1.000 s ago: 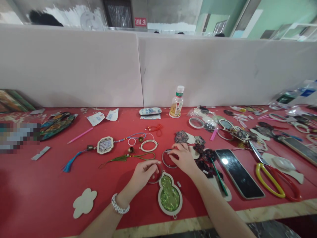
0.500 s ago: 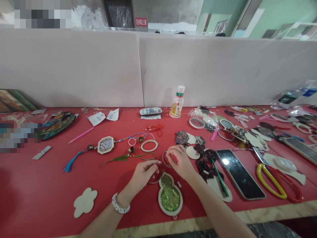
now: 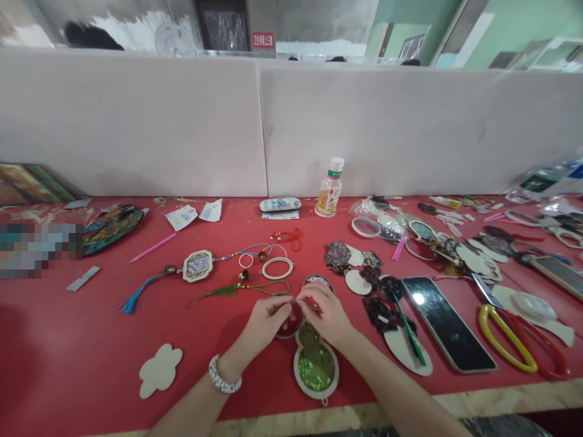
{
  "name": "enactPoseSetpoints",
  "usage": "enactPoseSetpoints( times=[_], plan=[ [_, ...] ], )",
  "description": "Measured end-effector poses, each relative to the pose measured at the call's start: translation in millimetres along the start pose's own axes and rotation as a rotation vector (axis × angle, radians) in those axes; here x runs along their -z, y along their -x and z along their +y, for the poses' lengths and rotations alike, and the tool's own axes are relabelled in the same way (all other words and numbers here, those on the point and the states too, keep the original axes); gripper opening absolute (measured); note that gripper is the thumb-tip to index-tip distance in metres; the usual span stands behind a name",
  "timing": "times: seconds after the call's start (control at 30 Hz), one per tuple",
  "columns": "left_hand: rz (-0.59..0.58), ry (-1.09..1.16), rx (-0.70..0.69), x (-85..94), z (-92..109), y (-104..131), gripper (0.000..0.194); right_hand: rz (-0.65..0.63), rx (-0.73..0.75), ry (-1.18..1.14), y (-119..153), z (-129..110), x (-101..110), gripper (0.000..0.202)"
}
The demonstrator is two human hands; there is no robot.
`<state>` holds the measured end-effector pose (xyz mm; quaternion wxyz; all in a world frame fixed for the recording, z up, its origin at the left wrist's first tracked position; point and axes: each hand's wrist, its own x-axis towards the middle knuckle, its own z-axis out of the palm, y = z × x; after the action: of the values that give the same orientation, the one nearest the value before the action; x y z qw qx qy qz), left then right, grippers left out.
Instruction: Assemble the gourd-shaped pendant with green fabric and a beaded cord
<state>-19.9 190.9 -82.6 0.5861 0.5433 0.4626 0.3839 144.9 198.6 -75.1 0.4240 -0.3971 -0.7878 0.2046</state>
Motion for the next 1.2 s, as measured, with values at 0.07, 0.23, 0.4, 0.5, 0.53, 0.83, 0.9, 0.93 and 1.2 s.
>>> enactPoseSetpoints(
  times=[0.07, 0.23, 0.4, 0.5, 0.53, 0.83, 0.9, 0.93, 1.2],
  plan=[
    [-0.007, -0.011, -0.003, -0.1, 1, 1, 0.026, 0.000, 0.001, 0.006, 0, 0, -1, 0.009],
    [-0.025, -0.033, -0.009, -0.2, 1, 0, 0.026, 0.003, -0.005, 0.012, 1, 1, -3, 0.010],
    [-0.015, -0.034, -0.014, 0.0, 0, -2, 0.029, 0.002, -0.024, 0.012, 2, 3, -4, 0.011],
    [-0.002, -0.015, 0.002, -0.3, 0, -2, 0.029, 0.014, -0.038, 0.012, 4, 5, -5, 0.012],
    [0.002, -0.008, 0.010, -0.5, 1, -2, 0.030, 0.019, -0.041, 0.015, 4, 5, -5, 0.011],
    [0.007, 0.005, 0.026, -2.0, 5, -1, 0.032, -0.018, 0.059, 0.125, 2, 3, -2, 0.011],
    [-0.004, -0.011, 0.012, -2.2, 7, -1, 0.029, -0.042, 0.071, 0.150, 1, 3, -1, 0.012],
    [-0.011, -0.026, -0.001, -2.3, 8, -1, 0.027, -0.054, 0.071, 0.156, 1, 3, -1, 0.013],
    [-0.044, -0.143, -0.067, -3.6, 10, 1, 0.024, -0.065, 0.033, 0.123, 0, 3, 1, 0.017]
  ],
)
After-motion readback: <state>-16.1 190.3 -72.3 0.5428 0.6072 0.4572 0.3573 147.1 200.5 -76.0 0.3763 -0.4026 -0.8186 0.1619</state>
